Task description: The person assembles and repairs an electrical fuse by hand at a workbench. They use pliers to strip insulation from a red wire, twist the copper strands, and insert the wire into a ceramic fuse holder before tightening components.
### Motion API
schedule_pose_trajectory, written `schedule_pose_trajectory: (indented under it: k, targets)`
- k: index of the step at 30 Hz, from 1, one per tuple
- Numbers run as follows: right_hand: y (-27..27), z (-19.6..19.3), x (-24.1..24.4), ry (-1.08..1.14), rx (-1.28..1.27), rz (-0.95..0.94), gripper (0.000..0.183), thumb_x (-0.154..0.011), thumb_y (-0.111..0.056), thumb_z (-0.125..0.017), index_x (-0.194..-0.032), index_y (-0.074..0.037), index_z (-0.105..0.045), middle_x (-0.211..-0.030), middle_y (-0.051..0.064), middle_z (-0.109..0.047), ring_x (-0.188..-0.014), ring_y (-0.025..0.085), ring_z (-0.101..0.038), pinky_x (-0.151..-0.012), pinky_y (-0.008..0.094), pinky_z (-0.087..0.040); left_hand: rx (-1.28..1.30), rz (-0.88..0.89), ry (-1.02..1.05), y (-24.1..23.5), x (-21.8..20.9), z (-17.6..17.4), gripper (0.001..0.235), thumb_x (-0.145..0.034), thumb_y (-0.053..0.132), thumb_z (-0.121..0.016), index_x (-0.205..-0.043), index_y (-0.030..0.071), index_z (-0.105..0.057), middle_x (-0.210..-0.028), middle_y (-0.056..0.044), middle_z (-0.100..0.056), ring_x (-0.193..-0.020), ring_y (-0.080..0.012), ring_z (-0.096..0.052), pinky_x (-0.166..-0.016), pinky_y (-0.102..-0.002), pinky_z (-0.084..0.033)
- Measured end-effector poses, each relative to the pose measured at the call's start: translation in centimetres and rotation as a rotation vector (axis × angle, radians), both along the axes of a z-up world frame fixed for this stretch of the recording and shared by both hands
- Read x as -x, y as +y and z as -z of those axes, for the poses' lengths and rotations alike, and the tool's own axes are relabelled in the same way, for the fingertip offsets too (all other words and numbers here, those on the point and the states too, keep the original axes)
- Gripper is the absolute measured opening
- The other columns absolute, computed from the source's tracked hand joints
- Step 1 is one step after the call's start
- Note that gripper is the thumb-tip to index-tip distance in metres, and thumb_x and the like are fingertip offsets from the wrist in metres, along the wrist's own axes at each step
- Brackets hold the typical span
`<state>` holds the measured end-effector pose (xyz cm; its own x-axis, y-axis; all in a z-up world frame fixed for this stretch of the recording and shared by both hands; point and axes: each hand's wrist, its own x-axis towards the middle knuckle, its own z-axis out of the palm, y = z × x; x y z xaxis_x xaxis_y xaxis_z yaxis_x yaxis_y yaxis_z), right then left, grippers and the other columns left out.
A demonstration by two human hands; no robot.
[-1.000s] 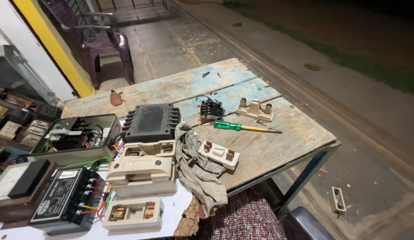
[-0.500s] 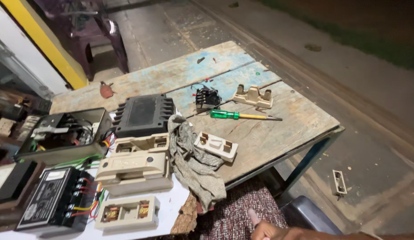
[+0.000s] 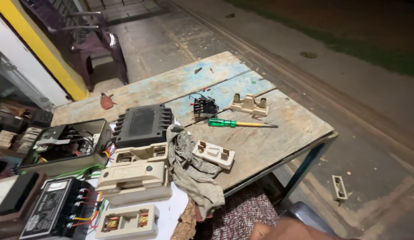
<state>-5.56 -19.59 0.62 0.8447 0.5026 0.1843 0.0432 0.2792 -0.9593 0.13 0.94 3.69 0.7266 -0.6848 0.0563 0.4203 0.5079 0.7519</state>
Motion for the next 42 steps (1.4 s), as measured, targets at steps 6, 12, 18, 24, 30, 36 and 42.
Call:
schedule_pose_trajectory:
  k: [6,12,18,24,30,36,42]
  targets:
    - [4.7,-3.9,-4.9,0.271,-0.281,0.31,0.039,-0.094,-0.042,-0.058,-0.088,-0.004,-0.062,-0.07,0.008,-0.062,-0.059,0.02,-0.058,-0.059,0.035,-0.049,0.129,-0.339,-0.025,-1.8,-6.6,-3.3,0.018,-0.101,0.013,-0.058,-0.087,0.001,-0.056,-0.059,0.001,-0.042,-0.045,-0.0091,-0.037,-0.041,-0.026,-0.032]
    - [5.9,-5.1,-9.5,-0.194,-0.01,0.674,0.037,-0.104,-0.041,-0.059,-0.088,-0.007,-0.058,-0.068,-0.002,-0.051,-0.06,0.009,-0.046,-0.055,0.027,-0.043,0.262,-0.471,0.179,-6.3,-14.8,-2.8,0.019,-0.101,0.011,-0.051,-0.085,0.001,-0.054,-0.056,0.001,-0.037,-0.041,-0.0097,-0.031,-0.035,-0.028,-0.026]
    - [5.9,-6.6,-9.8,-0.438,0.407,0.991,0.031,-0.097,-0.041,-0.066,-0.09,-0.01,-0.068,-0.064,-0.004,-0.062,-0.055,0.005,-0.057,-0.049,0.026,-0.046,0.1,-0.386,0.163,-9.6,-19.5,-1.6,0.017,-0.101,0.007,-0.052,-0.086,-0.001,-0.056,-0.054,0.0,-0.038,-0.04,-0.0092,-0.028,-0.036,-0.026,-0.023]
    - [5.3,-8.3,-9.0,-0.63,0.664,1.178,0.028,-0.093,-0.035,-0.074,-0.088,-0.008,-0.068,-0.056,-0.002,-0.061,-0.05,0.006,-0.06,-0.048,0.028,-0.047,0.091,-0.345,0.223,-11.4,-19.0,-3.2,0.01,-0.091,0.005,-0.05,-0.082,0.002,-0.054,-0.052,0.0,-0.035,-0.037,-0.0111,-0.028,-0.033,-0.029,-0.021]
    - [4.2,-8.5,-7.9,-0.719,0.682,1.245,0.026,-0.091,-0.03,-0.078,-0.085,-0.007,-0.066,-0.056,0.0,-0.057,-0.05,0.008,-0.055,-0.049,0.029,-0.046,0.146,-0.314,0.268,-14.1,-19.0,-3.2,0.009,-0.087,0.002,-0.051,-0.079,0.0,-0.055,-0.052,-0.001,-0.037,-0.037,-0.0119,-0.029,-0.035,-0.03,-0.023]
    - [3.7,-7.5,-7.1,-0.496,0.63,1.2,0.024,-0.087,-0.028,-0.077,-0.082,-0.008,-0.067,-0.051,-0.003,-0.062,-0.046,0.005,-0.059,-0.044,0.027,-0.047,0.164,-0.269,0.348,-14.7,-18.3,-1.6,0.011,-0.085,0.007,-0.053,-0.075,0.003,-0.052,-0.05,0.0,-0.036,-0.035,-0.0119,-0.028,-0.033,-0.03,-0.022]
    - [3.9,-6.1,-6.7,-0.547,0.576,1.264,0.024,-0.091,-0.027,-0.077,-0.085,-0.007,-0.066,-0.057,0.001,-0.057,-0.051,0.007,-0.052,-0.046,0.026,-0.043,0.081,-0.416,0.325,-14.2,-16.0,-2.1,0.01,-0.087,0.0,-0.049,-0.081,0.001,-0.057,-0.054,-0.001,-0.04,-0.038,-0.0109,-0.029,-0.033,-0.03,-0.021]
